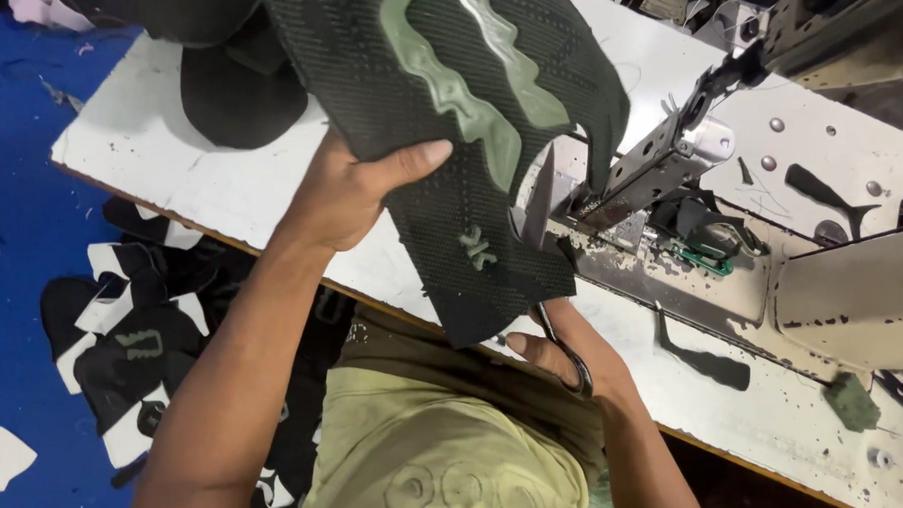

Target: Trim excess material from shoe uppers using scissors.

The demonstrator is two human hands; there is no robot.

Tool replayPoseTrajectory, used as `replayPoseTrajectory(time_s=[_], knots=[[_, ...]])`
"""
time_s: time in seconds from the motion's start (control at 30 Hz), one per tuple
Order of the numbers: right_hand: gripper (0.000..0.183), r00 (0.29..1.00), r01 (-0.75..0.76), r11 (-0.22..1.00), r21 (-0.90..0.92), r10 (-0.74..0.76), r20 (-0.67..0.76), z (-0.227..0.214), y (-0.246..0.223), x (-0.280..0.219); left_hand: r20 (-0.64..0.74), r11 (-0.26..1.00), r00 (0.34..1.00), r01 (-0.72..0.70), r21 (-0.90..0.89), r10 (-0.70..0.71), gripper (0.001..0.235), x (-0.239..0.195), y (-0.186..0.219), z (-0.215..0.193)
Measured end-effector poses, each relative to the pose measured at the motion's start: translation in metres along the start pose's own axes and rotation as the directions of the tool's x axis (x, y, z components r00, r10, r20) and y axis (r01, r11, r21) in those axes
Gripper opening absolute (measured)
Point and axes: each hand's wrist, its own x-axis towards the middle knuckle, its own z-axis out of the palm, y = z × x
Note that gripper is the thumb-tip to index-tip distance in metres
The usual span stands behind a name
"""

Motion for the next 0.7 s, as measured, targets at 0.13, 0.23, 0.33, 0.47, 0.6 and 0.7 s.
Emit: replayPoseTrajectory(time_s=[0.13, 0.23, 0.33, 0.47, 0.6, 0.7], knots=[[0.066, 0.978, 0.203, 0.916, -0.347, -0.207, 0.027, -0.003, 0.004, -0.001, -0.011, 0.969, 0.995, -0.089, 0.230, 0.094, 0.023, -0.007, -0.011, 0.007], [0.066, 0.960, 0.271, 0.856, -0.439, -0.274, 0.059, -0.004, 0.006, 0.004, -0.053, 0.911, 0.990, -0.098, 0.401, 0.130, 0.022, -0.014, -0.012, 0.012], [0.061, 0.969, 0.231, 0.856, -0.462, -0.246, 0.027, -0.008, 0.019, 0.007, -0.061, 0.880, 0.989, -0.090, 0.467, 0.133, 0.023, -0.022, -0.015, 0.017], [0.048, 0.955, 0.246, 0.855, -0.457, -0.294, -0.035, -0.017, 0.054, 0.012, -0.079, 0.898, 0.993, -0.041, 0.437, 0.083, 0.023, -0.028, -0.023, 0.021], [0.045, 0.946, 0.226, 0.915, -0.333, -0.289, -0.150, 0.000, 0.056, 0.015, -0.095, 0.917, 0.992, -0.043, 0.396, 0.088, 0.021, -0.030, -0.027, 0.024], [0.036, 0.933, 0.182, 0.932, -0.314, -0.265, -0.245, 0.011, 0.048, 0.015, -0.094, 0.931, 0.988, -0.085, 0.356, 0.126, 0.021, -0.029, -0.033, 0.023]])
